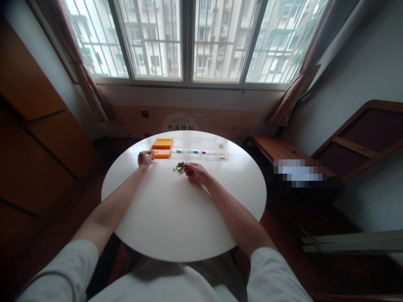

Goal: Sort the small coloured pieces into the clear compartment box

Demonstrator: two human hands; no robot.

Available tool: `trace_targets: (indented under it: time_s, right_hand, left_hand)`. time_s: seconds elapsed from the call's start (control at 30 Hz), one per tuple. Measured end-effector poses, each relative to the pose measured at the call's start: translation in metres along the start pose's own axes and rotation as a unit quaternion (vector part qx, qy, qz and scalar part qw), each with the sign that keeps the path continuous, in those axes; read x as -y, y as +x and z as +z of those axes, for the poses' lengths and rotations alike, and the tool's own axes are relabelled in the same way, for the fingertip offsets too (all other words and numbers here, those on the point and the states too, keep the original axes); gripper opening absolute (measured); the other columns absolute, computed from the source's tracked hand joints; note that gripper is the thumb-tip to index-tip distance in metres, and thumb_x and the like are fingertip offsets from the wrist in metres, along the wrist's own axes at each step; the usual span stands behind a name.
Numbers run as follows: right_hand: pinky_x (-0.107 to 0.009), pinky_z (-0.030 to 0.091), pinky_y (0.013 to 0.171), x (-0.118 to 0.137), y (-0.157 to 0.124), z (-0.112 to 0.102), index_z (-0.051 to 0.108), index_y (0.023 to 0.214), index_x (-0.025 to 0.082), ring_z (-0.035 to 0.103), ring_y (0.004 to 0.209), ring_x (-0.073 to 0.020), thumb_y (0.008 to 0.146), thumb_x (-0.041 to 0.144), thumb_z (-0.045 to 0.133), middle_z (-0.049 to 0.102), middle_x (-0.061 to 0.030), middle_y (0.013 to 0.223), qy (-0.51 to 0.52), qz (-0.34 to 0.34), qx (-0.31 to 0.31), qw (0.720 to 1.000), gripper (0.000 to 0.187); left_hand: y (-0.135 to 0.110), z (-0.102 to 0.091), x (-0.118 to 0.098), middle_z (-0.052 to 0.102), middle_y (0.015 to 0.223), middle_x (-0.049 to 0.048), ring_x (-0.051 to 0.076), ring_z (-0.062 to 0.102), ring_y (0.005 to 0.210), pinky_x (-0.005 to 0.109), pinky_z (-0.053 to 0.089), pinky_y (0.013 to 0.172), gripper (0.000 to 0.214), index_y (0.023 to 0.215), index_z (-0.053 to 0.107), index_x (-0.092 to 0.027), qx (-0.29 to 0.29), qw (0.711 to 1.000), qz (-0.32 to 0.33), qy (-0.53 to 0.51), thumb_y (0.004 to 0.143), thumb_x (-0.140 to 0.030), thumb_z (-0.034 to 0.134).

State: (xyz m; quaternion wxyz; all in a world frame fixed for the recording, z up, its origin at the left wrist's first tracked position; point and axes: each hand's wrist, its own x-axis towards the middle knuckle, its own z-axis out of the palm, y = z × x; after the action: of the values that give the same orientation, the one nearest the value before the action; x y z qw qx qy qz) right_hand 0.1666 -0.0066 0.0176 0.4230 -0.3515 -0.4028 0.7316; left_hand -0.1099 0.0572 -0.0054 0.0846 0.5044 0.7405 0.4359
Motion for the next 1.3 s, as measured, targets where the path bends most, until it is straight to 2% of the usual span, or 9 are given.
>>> trace_targets:
  time_s: [0.13,0.37,0.53,0.67,0.77,0.93,1.03,1.13,1.3]
  right_hand:
    - [-0.02,0.043,0.051,0.0,0.0,0.0,0.066,0.073,0.013,0.054,0.055,-0.0087,0.069,0.017,0.068,0.064,-0.0044,0.065,-0.002,-0.004,0.003,1.0,0.007]
    - [-0.02,0.044,0.052,-0.002,0.001,-0.002,0.066,0.075,0.012,0.055,0.057,-0.0089,0.07,0.018,0.066,0.064,-0.0048,0.067,-0.004,-0.002,0.002,1.0,0.007]
    - [-0.02,0.044,0.052,-0.002,0.002,-0.003,0.066,0.075,0.013,0.056,0.058,-0.0096,0.07,0.018,0.067,0.065,-0.0055,0.068,-0.001,-0.005,0.005,1.0,0.008]
    - [-0.019,0.044,0.053,-0.002,0.001,-0.003,0.067,0.075,0.012,0.055,0.057,-0.0089,0.068,0.019,0.068,0.064,-0.005,0.068,-0.006,-0.005,0.006,1.0,0.01]
    - [-0.019,0.043,0.052,-0.001,0.0,-0.002,0.066,0.076,0.012,0.054,0.057,-0.0087,0.066,0.02,0.069,0.064,-0.0044,0.067,-0.014,-0.008,0.005,1.0,0.013]
    - [-0.019,0.035,0.045,0.001,0.003,-0.004,0.065,0.079,0.015,0.05,0.05,-0.007,0.066,0.027,0.067,0.062,-0.0017,0.064,-0.059,-0.071,-0.042,0.995,0.018]
    - [-0.019,0.032,0.043,0.004,0.007,-0.01,0.064,0.078,0.015,0.044,0.045,-0.0067,0.069,0.027,0.06,0.058,0.0003,0.057,-0.171,-0.161,-0.1,0.967,0.017]
    - [-0.022,0.038,0.05,0.004,0.01,-0.018,0.065,0.08,0.014,0.05,0.052,-0.0104,0.07,0.023,0.054,0.059,-0.0011,0.059,-0.326,-0.24,-0.14,0.904,0.017]
    - [-0.025,0.042,0.057,0.003,0.012,-0.029,0.067,0.082,0.015,0.054,0.057,-0.0128,0.072,0.019,0.049,0.065,-0.005,0.071,-0.493,-0.262,-0.173,0.811,0.02]
  left_hand:
    - [0.002,0.002,0.0,0.068,0.094,0.0063,0.021,0.062,0.083,0.026,0.044,0.068,0.03,0.097,0.069,-0.023,0.008,0.999,0.031,0.029,0.078,-0.041,0.054]
    - [0.005,0.008,-0.001,0.068,0.081,0.0063,0.025,0.06,0.086,0.031,0.042,0.069,0.029,0.101,0.067,-0.029,0.044,0.996,0.019,0.075,0.081,-0.042,0.05]
    - [0.006,0.008,0.001,0.068,0.085,0.0069,0.023,0.06,0.085,0.03,0.042,0.071,0.033,0.11,0.062,-0.027,0.009,0.998,0.021,0.054,0.083,-0.037,0.047]
    - [0.002,0.004,-0.002,0.067,0.088,0.0061,0.022,0.06,0.082,0.028,0.042,0.068,0.029,0.104,0.064,-0.024,-0.001,0.998,0.028,0.059,0.081,-0.033,0.049]
    - [-0.005,0.002,-0.008,0.067,0.083,0.0046,0.018,0.059,0.076,0.025,0.041,0.066,0.027,0.099,0.066,-0.021,0.019,0.994,0.088,0.066,0.081,-0.03,0.048]
    - [-0.024,0.004,-0.025,0.062,0.068,0.0014,0.013,0.054,0.063,0.021,0.037,0.058,0.028,0.095,0.067,-0.018,0.135,0.957,0.25,0.062,0.08,-0.031,0.048]
    - [-0.036,0.007,-0.034,0.06,0.065,0.0008,0.012,0.053,0.06,0.021,0.036,0.056,0.029,0.097,0.067,-0.017,0.181,0.935,0.296,0.071,0.08,-0.032,0.048]
    - [-0.043,0.009,-0.037,0.06,0.066,0.0001,0.012,0.052,0.059,0.021,0.036,0.057,0.028,0.097,0.067,-0.019,0.188,0.929,0.308,0.086,0.08,-0.031,0.048]
    - [-0.045,0.011,-0.035,0.063,0.071,0.0003,0.012,0.054,0.062,0.021,0.036,0.057,0.026,0.093,0.068,-0.02,0.201,0.924,0.307,0.102,0.078,-0.033,0.05]
